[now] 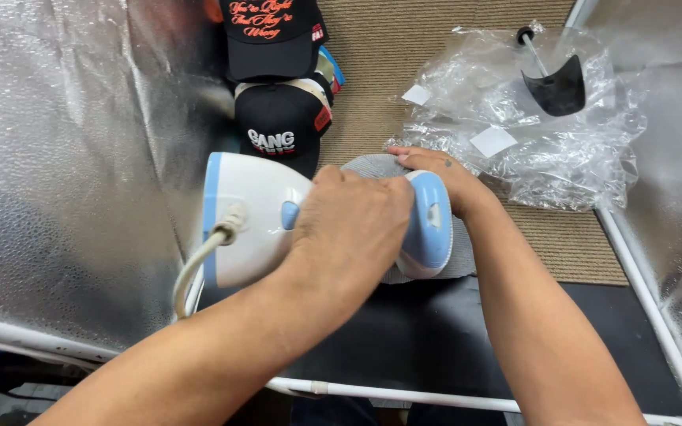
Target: Brushing the interior and exterior of a grey cap with a wooden brush and then steaming it with a handheld steamer to remove wrinkles.
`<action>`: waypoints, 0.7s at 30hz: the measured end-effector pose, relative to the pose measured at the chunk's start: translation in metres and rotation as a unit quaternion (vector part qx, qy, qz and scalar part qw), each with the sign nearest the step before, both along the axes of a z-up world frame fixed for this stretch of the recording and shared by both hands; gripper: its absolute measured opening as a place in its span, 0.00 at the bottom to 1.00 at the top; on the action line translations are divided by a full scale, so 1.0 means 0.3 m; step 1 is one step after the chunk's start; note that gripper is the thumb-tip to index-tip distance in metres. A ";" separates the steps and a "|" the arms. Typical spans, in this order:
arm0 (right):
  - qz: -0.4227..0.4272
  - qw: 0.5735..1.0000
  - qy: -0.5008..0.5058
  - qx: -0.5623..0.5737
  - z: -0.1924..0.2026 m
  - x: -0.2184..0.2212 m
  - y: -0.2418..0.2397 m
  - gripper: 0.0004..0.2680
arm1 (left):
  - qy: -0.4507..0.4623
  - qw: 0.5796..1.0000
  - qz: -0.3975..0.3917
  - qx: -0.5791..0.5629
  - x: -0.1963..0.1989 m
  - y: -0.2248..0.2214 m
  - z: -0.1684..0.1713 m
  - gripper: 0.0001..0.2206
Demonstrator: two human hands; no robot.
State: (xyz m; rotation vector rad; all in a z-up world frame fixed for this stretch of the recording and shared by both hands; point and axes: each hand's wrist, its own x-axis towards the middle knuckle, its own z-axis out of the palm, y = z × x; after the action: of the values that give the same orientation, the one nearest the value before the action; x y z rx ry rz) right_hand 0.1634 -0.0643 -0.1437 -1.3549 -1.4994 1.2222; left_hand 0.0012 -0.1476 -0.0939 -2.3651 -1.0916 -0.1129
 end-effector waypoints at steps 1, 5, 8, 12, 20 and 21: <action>0.003 1.000 0.001 0.001 -0.012 0.003 0.016 0.16 | 0.001 1.000 0.003 0.001 -0.045 -0.011 0.012 0.10; -0.016 0.999 -0.039 0.014 -0.011 -0.002 0.009 0.16 | -0.014 0.999 0.040 -0.007 -0.250 -0.027 0.001 0.07; -0.024 0.998 -0.053 0.013 0.034 -0.024 -0.030 0.16 | -0.013 0.996 0.090 -0.003 -0.389 -0.029 -0.030 0.15; -0.037 0.997 -0.074 0.011 0.039 -0.030 -0.038 0.16 | -0.029 0.995 0.096 0.016 -0.429 -0.049 -0.047 0.24; -0.027 0.995 -0.090 0.034 -0.021 0.003 0.037 0.16 | -0.053 0.998 -0.012 0.044 -0.216 -0.030 -0.010 0.10; -0.021 0.994 -0.097 0.035 -0.030 0.010 0.047 0.16 | -0.068 0.997 -0.028 0.037 -0.177 -0.032 -0.002 0.08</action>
State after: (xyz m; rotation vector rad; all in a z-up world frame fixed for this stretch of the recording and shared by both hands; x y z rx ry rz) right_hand 0.1663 -0.0503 -0.1526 -1.4845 -1.6232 1.0273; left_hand -0.0518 -0.1572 -0.0944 -2.3509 -1.0653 -0.3335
